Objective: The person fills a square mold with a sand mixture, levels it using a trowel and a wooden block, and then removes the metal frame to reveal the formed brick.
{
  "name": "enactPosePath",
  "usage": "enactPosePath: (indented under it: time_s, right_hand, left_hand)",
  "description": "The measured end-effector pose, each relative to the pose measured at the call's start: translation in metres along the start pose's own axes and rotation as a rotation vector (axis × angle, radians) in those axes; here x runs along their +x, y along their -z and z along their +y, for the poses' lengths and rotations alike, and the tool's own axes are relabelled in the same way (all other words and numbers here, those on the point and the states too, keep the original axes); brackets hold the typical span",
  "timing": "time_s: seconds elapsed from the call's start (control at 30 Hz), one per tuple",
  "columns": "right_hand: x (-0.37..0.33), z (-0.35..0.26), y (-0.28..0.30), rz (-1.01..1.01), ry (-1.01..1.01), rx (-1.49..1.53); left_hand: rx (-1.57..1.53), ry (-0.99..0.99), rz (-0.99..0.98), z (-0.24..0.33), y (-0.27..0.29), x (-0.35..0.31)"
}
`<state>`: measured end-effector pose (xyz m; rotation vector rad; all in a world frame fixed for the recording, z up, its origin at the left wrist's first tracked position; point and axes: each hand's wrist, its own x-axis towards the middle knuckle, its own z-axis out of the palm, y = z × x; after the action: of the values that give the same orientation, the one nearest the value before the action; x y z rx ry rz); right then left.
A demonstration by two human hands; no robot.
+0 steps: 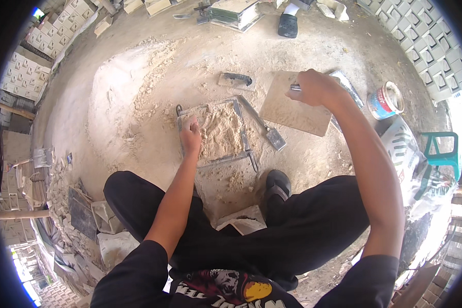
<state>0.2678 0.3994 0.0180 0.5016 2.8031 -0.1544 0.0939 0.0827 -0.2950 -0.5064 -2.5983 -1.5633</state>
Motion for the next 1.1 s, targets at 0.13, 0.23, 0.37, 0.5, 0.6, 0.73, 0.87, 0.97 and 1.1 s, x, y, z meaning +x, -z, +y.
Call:
enactPosePath:
  time_s: [0.13, 0.23, 0.37, 0.5, 0.6, 0.73, 0.87, 0.97, 1.1]
  right_hand:
    - [0.004, 0.001, -0.005, 0.024, 0.039, 0.006]
    - [0.005, 0.002, -0.009, 0.036, 0.066, 0.016]
    - [-0.002, -0.002, -0.006, -0.036, 0.010, -0.029]
    - [-0.007, -0.007, 0.001, -0.116, -0.032, -0.069]
    - [-0.007, -0.004, 0.000, -0.117, -0.035, -0.060]
    - [-0.006, -0.004, -0.001, -0.118, -0.039, -0.067]
    - [-0.006, -0.014, 0.006, -0.129, -0.027, -0.039]
    - [-0.007, -0.003, -0.002, -0.148, -0.077, -0.057]
    - [-0.006, 0.000, -0.007, -0.143, -0.071, -0.028]
  left_hand:
    - [-0.287, 0.121, 0.095, -0.018, -0.002, 0.018]
    - [-0.578, 0.368, 0.284, -0.009, -0.010, 0.028]
    - [-0.733, 0.741, 0.145, 0.011, -0.003, 0.032]
    - [-0.385, 0.621, 0.278, 0.047, -0.002, 0.031]
    - [-0.163, 0.451, 0.257, 0.061, 0.001, 0.024]
    - [0.090, 0.007, 0.073, 0.060, -0.014, 0.013]
    - [0.694, -0.453, -0.105, 0.042, -0.054, -0.024]
    - [0.697, -0.344, -0.434, 0.064, -0.071, -0.044]
    - [0.724, -0.389, -0.328, 0.063, -0.086, -0.026]
